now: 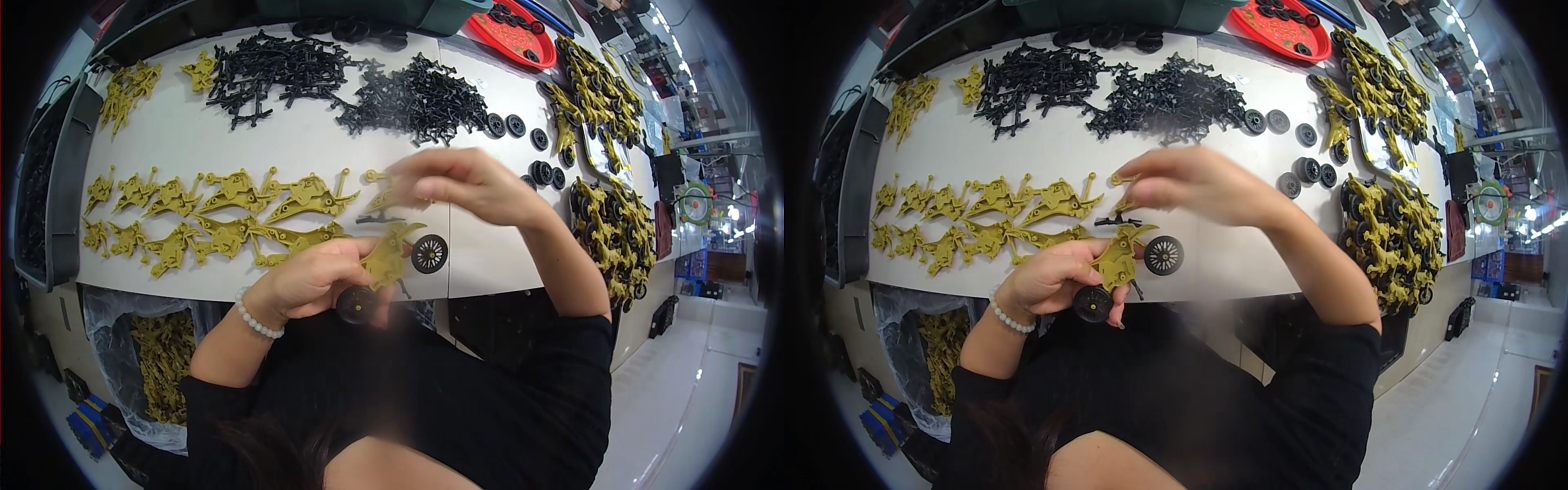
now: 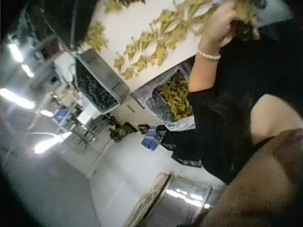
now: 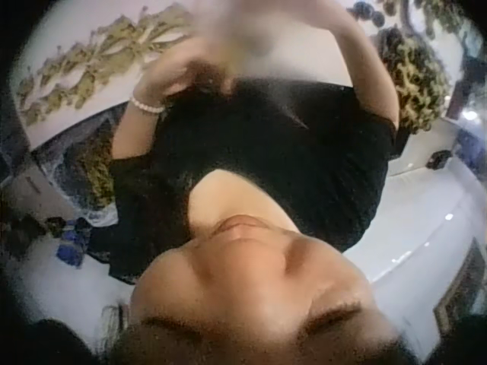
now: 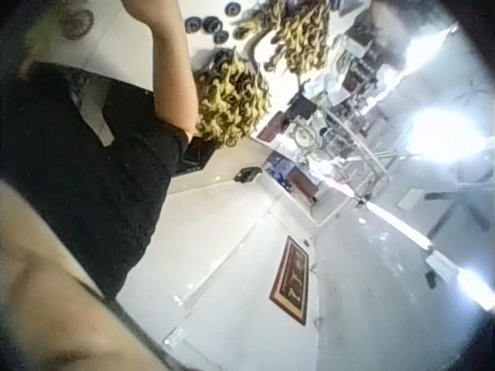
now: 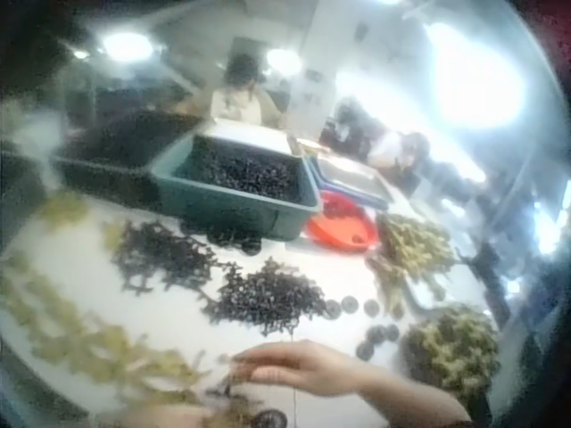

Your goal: The person assembles a plastic toy motorcycle by hand, attaching toy wheels to a toy motorcycle frame with plastic axles.

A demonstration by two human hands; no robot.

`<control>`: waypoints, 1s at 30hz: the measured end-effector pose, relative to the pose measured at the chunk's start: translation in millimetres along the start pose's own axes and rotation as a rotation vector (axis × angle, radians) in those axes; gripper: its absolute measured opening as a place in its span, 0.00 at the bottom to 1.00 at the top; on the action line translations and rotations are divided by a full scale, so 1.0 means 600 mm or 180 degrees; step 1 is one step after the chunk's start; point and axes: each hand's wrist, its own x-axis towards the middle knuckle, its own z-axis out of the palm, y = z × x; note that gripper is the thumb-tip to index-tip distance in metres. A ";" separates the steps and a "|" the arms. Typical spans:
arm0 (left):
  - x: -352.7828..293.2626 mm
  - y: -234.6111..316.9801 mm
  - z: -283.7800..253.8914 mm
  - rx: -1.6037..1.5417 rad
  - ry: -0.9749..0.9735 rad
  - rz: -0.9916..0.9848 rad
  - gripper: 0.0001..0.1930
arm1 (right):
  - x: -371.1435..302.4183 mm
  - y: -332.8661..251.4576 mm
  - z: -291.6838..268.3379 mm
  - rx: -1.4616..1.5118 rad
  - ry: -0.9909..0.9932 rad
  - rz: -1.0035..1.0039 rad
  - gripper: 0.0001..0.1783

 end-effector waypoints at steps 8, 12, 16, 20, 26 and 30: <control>-0.020 0.002 -0.009 -0.0363 0.0065 0.0253 0.22 | -0.023 0.080 -0.008 -0.2605 0.0959 -0.0934 0.24; -0.017 -0.002 -0.002 -0.0079 0.0107 0.0089 0.21 | -0.020 0.070 -0.011 -0.2585 0.1069 -0.1161 0.19; -0.014 -0.016 0.007 0.0238 -0.0157 -0.0319 0.27 | 0.004 0.044 0.001 -0.2215 0.0714 -0.1225 0.10; -0.014 -0.032 -0.002 0.0180 -0.0118 -0.0506 0.26 | 0.026 0.038 0.040 -0.2342 0.0352 -0.1426 0.08; -0.022 -0.031 -0.004 0.0075 -0.0030 -0.0505 0.25 | 0.028 0.047 0.078 -0.2988 0.0480 -0.1477 0.11; -0.019 -0.027 -0.002 -0.0100 -0.0103 -0.0356 0.14 | 0.018 0.055 0.081 -0.3266 0.0779 -0.1604 0.10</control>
